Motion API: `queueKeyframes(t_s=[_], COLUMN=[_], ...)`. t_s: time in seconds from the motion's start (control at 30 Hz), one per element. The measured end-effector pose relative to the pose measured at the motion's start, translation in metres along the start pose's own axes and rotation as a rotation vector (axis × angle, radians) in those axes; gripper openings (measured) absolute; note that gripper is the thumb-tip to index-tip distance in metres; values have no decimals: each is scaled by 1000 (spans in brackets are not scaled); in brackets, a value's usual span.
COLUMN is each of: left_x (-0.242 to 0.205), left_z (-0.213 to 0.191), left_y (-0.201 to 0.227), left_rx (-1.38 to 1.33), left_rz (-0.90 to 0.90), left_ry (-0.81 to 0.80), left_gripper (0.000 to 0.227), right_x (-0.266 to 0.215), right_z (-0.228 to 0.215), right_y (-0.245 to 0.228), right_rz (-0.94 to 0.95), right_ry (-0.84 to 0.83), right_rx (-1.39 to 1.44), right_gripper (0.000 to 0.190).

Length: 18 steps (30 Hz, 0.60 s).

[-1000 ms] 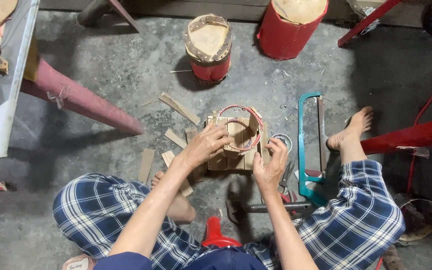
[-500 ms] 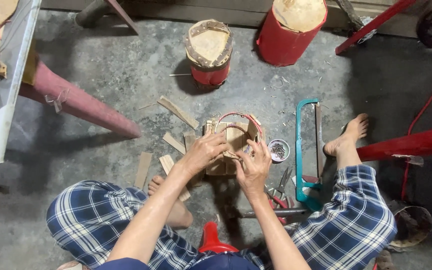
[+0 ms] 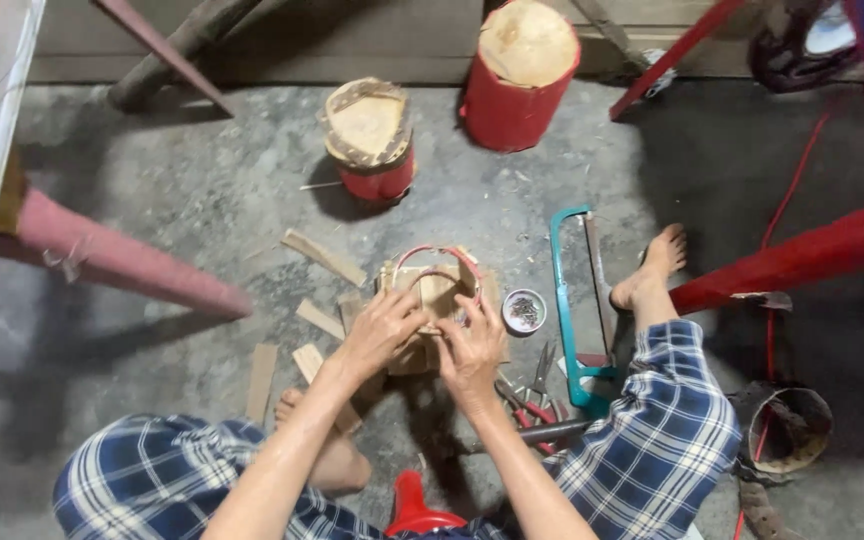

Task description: The person assembles a small wooden box by attaching a colorful woven handle to the sides. They use a hammer and nails to secure the handle, repeatedly adjusting the box and checking alignment.

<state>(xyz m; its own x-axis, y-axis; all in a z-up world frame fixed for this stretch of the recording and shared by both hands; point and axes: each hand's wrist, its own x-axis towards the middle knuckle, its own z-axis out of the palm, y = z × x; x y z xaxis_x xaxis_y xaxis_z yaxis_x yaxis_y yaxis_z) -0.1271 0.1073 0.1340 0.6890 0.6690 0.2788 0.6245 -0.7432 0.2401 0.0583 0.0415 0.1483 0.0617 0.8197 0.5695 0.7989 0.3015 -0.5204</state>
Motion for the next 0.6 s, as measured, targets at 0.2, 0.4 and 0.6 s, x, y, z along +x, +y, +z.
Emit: queueKeyframes(t_s=[0.2,0.4,0.6], left_x=[14,4,4], left_z=[-52,-30,-3], left_y=[32,23,10], left_rx=[6,3,-3], left_rz=[-98,-119,-116], left_ry=[-49,-88,-61], left_gripper=[32,26,21], right_x=[-11,0,5], right_z=[13,-1,2], right_y=[10,0,2], right_rz=[29,37,102], right_ry=[-35,-73,-37], right_rx=[-21,26,63], right_gripper=[19,28,23])
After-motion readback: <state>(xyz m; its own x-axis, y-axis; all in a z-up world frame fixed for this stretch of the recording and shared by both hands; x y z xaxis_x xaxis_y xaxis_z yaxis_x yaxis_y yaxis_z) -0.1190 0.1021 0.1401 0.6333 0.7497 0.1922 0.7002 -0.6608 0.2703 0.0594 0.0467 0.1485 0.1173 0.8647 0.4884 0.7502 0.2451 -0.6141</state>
